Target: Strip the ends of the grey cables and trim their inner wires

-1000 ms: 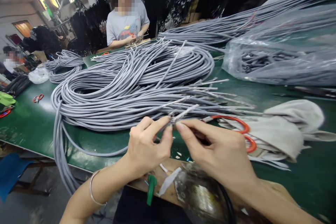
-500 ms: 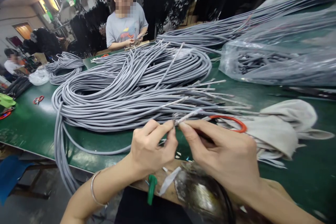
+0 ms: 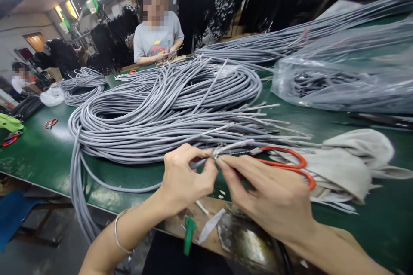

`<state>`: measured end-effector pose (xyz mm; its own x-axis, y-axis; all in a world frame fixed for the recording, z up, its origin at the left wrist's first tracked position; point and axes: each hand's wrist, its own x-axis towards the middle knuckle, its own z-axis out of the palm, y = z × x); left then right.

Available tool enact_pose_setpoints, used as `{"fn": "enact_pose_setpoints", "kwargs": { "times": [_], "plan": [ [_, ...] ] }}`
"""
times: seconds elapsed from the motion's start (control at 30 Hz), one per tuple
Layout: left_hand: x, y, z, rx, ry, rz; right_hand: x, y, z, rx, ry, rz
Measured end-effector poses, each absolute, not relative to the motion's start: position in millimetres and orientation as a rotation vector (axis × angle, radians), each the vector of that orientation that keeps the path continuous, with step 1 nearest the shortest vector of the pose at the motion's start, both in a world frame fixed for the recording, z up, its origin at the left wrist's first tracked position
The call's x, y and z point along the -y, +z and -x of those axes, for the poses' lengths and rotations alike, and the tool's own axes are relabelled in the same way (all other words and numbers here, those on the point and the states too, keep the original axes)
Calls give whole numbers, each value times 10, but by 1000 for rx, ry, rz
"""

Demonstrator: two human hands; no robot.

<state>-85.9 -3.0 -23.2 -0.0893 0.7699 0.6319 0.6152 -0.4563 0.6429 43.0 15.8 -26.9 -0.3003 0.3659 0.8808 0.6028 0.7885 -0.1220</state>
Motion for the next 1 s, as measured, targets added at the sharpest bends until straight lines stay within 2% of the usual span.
{"fn": "enact_pose_setpoints", "kwargs": {
  "times": [0.13, 0.3, 0.47, 1.0],
  "plan": [
    [59, -216, 876, -1498, 1603, -1957, -167, -244, -455, 1911, -171, 801],
    [73, -156, 952, -1449, 1589, -1871, -174, -224, -478, 1935, -231, 667],
    [66, -132, 993, -1437, 1711, -1882, -194, -196, -528, 1865, -242, 705],
    [90, -132, 978, -1413, 1711, -1951, -171, -215, -556, 1895, -234, 711]
  ]
}}
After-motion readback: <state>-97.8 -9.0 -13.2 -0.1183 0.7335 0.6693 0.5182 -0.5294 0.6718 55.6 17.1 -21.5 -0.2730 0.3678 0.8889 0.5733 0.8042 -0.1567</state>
